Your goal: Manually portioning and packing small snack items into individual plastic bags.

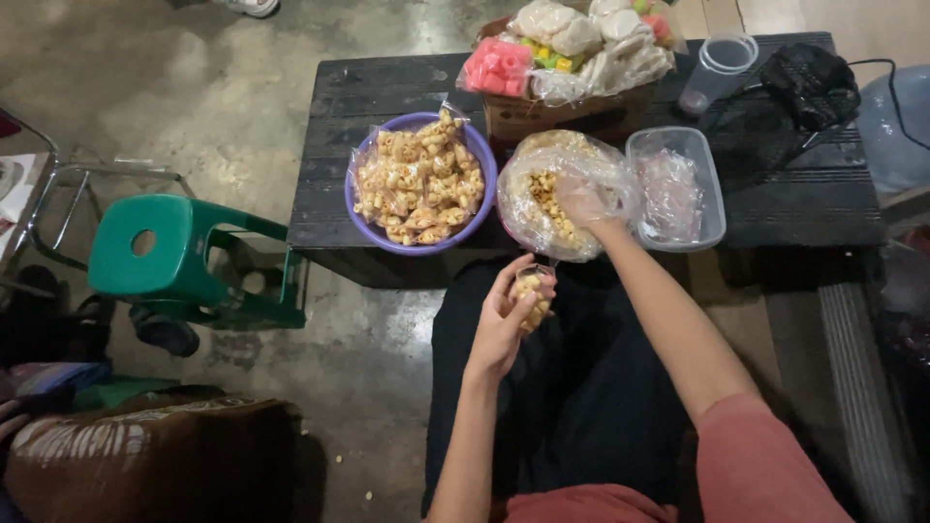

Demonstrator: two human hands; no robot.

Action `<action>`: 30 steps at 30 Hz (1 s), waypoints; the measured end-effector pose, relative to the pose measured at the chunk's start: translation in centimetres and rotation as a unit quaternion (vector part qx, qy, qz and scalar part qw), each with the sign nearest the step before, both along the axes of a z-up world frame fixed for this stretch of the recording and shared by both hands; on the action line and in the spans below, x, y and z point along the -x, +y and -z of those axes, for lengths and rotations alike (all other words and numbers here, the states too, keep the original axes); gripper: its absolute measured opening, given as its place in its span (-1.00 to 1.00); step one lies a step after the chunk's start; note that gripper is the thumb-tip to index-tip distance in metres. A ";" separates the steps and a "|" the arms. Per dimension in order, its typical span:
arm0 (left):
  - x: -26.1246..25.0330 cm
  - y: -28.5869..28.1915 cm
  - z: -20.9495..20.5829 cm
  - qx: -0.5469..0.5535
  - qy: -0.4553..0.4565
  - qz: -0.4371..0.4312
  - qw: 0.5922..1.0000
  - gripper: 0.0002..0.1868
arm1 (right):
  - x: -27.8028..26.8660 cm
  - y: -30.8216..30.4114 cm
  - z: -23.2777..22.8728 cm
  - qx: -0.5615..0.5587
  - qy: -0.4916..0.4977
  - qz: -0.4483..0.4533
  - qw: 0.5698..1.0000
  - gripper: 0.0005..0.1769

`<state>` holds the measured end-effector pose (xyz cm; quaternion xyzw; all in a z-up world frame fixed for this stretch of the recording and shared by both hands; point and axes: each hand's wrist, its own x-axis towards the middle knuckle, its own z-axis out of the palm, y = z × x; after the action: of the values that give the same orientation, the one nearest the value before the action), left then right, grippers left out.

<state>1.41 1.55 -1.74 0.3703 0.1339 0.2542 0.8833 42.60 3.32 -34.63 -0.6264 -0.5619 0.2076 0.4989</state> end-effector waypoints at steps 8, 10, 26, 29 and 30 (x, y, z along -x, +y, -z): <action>0.2 -0.2 -1.7 -0.107 0.042 -0.057 0.992 -0.47 | 16.1 -4.2 -29.7 0.340 0.017 0.295 0.893 -0.45; 0.5 -0.7 -2.1 -0.131 0.050 -0.063 0.988 -0.47 | 18.7 -5.4 -30.7 0.270 0.061 0.302 0.912 -0.51; 2.7 -7.8 -10.1 -0.325 0.019 -0.079 0.942 -0.33 | 34.3 -19.7 -50.5 -0.143 -0.111 0.250 0.951 -0.77; 3.1 -8.8 -11.1 -0.319 0.016 -0.086 0.944 -0.35 | 34.8 -20.7 -51.2 -0.165 -0.182 0.247 0.937 -0.77; 3.2 -9.1 -11.3 -0.313 0.017 -0.090 0.945 -0.35 | 34.9 -21.0 -51.3 -0.166 -0.221 0.250 0.928 -0.76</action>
<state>-1.83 -7.56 9.53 0.6187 0.0954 0.3556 0.6940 7.67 -17.64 16.66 -0.6846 -0.5098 -0.1639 0.4945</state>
